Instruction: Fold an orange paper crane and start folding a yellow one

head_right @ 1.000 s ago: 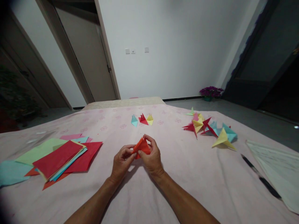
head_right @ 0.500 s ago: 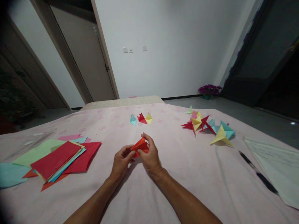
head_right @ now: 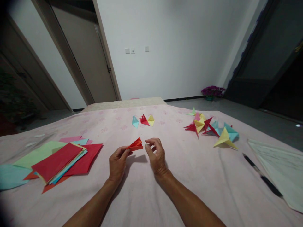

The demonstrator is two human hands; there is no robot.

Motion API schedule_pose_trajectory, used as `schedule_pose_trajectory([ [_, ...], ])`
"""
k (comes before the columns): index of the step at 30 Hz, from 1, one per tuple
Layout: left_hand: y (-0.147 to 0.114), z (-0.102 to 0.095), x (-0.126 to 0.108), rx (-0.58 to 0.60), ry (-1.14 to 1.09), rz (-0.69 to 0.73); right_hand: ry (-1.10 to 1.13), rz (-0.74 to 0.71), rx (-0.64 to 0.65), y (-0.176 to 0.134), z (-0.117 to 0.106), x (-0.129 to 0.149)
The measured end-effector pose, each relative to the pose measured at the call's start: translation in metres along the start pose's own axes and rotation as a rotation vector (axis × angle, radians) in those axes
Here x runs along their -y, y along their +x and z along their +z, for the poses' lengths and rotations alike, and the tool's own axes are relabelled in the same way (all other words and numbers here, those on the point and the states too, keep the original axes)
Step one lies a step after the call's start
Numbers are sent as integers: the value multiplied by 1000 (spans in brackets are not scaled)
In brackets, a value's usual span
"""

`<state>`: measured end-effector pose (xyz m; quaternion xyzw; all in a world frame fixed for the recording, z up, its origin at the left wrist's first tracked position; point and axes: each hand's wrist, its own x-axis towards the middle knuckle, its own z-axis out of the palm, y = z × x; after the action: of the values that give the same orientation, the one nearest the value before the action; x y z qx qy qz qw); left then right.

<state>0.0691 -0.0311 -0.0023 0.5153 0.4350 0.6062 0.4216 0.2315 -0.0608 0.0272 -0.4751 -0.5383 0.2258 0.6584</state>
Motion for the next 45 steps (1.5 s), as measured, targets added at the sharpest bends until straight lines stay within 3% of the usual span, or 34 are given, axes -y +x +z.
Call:
schedule_pose_trajectory([
  [8, -1, -8, -1, 4, 255, 362, 35, 195, 71, -1, 8, -1],
  [14, -2, -8, 4, 38, 308, 515, 105, 300, 32, 1, 11, -5],
  [21, -2, -9, 6, 74, 344, 650, 208, 309, -6, 2, 13, -6],
  [37, -6, -10, 1, 197, 367, 740, 252, 401, -136, 2, 11, 2],
  [45, -5, -12, 1, 163, 356, 716, 255, 469, -240, 8, 6, -5],
])
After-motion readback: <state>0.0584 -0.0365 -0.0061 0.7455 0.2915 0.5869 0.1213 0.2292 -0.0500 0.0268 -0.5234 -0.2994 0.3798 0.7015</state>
